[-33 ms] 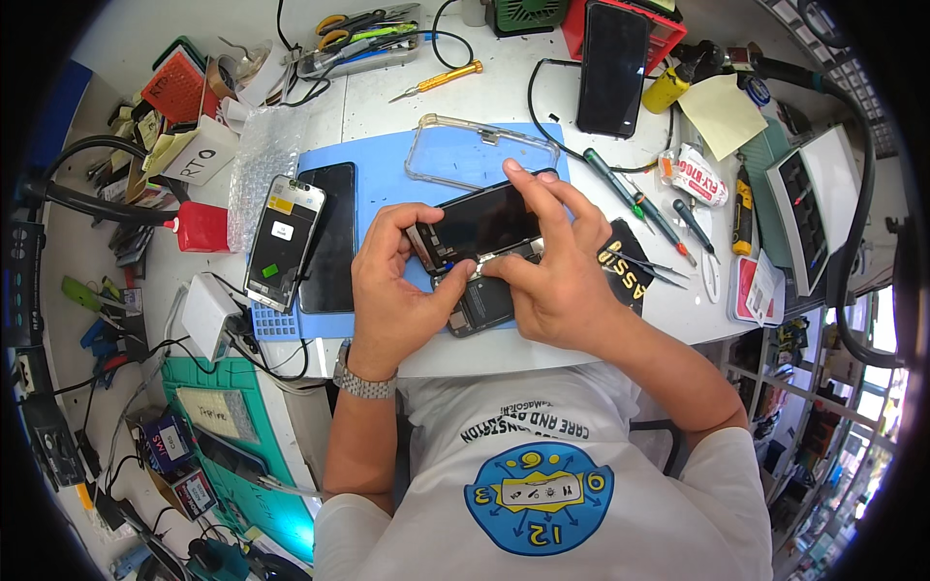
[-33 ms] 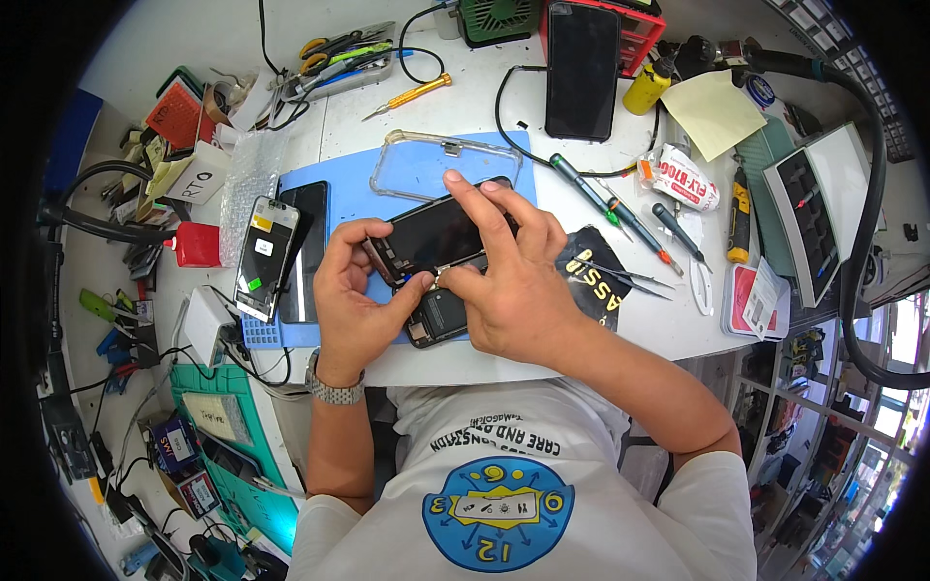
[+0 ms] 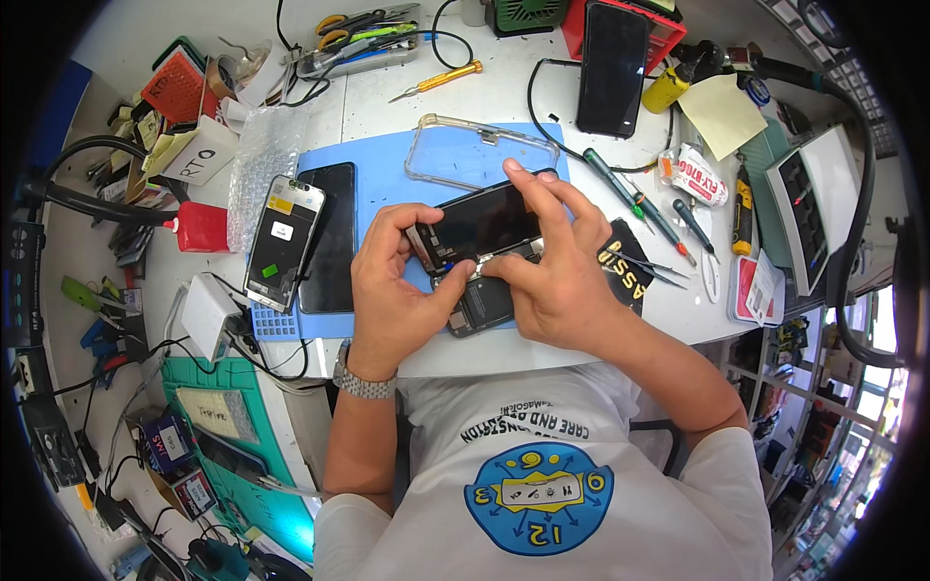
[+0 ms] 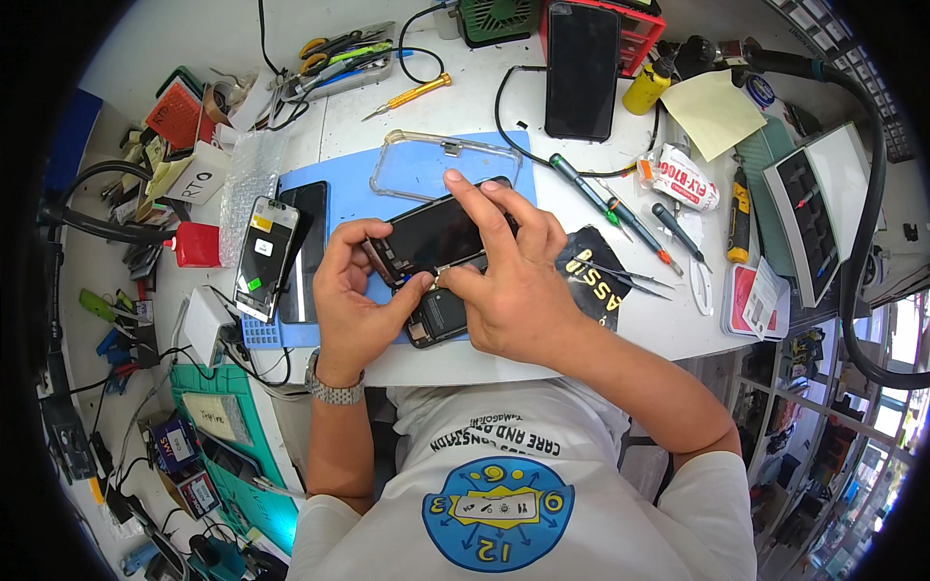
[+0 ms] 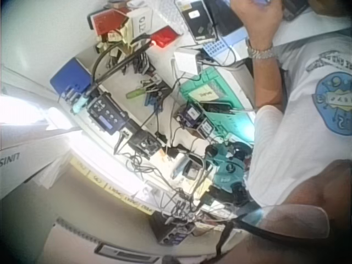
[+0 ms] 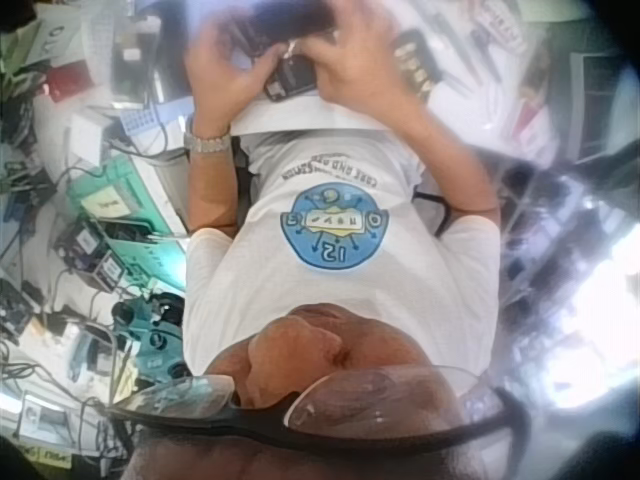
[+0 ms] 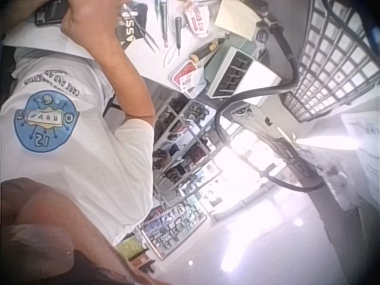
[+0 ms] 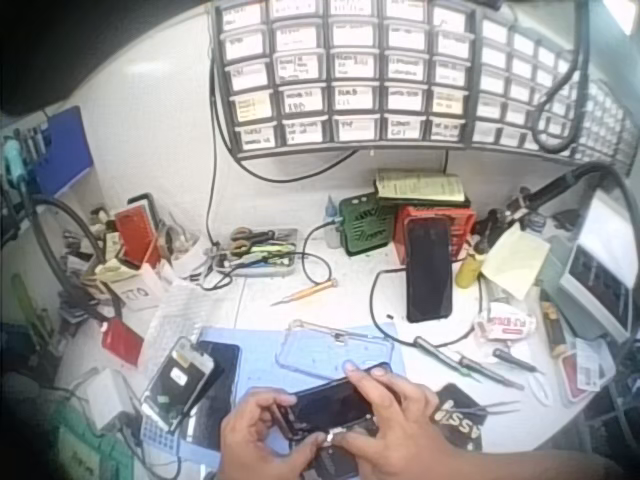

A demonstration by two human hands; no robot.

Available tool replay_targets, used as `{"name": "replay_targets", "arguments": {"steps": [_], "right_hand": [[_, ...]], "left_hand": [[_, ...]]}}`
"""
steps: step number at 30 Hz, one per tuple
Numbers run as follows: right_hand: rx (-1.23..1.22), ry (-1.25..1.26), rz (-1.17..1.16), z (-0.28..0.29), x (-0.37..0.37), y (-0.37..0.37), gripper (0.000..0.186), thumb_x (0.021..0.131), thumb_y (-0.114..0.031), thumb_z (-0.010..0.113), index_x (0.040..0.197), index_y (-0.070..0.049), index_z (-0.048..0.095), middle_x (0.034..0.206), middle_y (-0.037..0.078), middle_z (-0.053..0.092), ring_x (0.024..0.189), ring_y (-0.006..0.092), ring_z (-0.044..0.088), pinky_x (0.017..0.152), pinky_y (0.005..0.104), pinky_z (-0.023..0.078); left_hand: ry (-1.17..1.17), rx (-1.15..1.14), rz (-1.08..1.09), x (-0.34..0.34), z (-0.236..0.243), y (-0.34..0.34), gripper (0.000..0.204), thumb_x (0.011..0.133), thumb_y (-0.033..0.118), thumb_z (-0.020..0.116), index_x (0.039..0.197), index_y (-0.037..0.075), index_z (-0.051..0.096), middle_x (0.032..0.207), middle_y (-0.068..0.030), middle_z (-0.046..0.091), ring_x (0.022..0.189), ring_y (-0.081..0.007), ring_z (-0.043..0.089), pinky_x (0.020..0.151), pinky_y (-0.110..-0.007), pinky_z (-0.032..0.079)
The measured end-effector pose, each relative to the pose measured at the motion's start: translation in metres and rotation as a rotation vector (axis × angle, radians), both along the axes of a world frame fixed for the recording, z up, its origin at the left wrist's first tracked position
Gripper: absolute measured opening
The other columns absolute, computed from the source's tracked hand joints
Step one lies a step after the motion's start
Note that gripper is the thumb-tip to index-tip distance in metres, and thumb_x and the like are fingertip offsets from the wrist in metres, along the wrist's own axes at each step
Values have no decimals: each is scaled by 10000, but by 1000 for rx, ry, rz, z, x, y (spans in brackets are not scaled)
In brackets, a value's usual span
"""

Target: The person disassembles a smartphone, removes the back cover, and uses a screwdriver to adjust internal components. They then reassemble the device, securing the back cover and tightening screws.

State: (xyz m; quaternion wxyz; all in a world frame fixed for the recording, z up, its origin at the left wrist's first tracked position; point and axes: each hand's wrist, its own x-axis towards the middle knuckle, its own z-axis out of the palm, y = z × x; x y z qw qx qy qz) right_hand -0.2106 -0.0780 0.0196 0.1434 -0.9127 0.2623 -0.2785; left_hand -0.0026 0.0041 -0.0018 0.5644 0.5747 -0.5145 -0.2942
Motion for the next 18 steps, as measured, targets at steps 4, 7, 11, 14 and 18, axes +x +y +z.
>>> {"name": "replay_targets", "arguments": {"steps": [4,7,11,14,18], "right_hand": [[-12,-26,-9,-6,2,-1,167,784,-10,725,861,-145,786,1782,209,367,1531,420,359,1127,598,265],[-84,2,-30,-5,6,-1,163,799,-10,720,858,-153,772,1786,178,377,1541,407,357,1137,606,260],[-201,19,-42,-11,6,2,142,827,-24,723,850,-163,744,1788,107,405,1570,388,342,1166,616,240],[-279,20,-59,-15,6,6,135,846,-34,725,844,-168,737,1785,74,421,1586,380,335,1185,628,224],[-301,13,-68,-17,6,6,127,857,-42,726,848,-167,749,1787,88,410,1585,403,320,1188,650,222]], "left_hand": [[-1,5,-4,1,-1,0,566,801,-96,895,1298,-20,634,1241,-82,661,992,-115,723,798,-261,589],[6,-7,-7,2,-2,-3,572,801,-99,891,1303,-21,629,1245,-85,658,997,-118,724,812,-265,596],[8,-7,-9,1,-2,-3,573,801,-102,888,1304,-21,627,1243,-88,657,1013,-123,725,842,-272,602],[13,-6,-9,2,-3,-4,571,799,-100,889,1302,-21,630,1239,-88,658,1014,-125,723,841,-272,600],[-1,8,2,2,-3,-3,570,796,-89,900,1297,-19,636,1238,-87,662,991,-119,716,812,-267,591]]}}
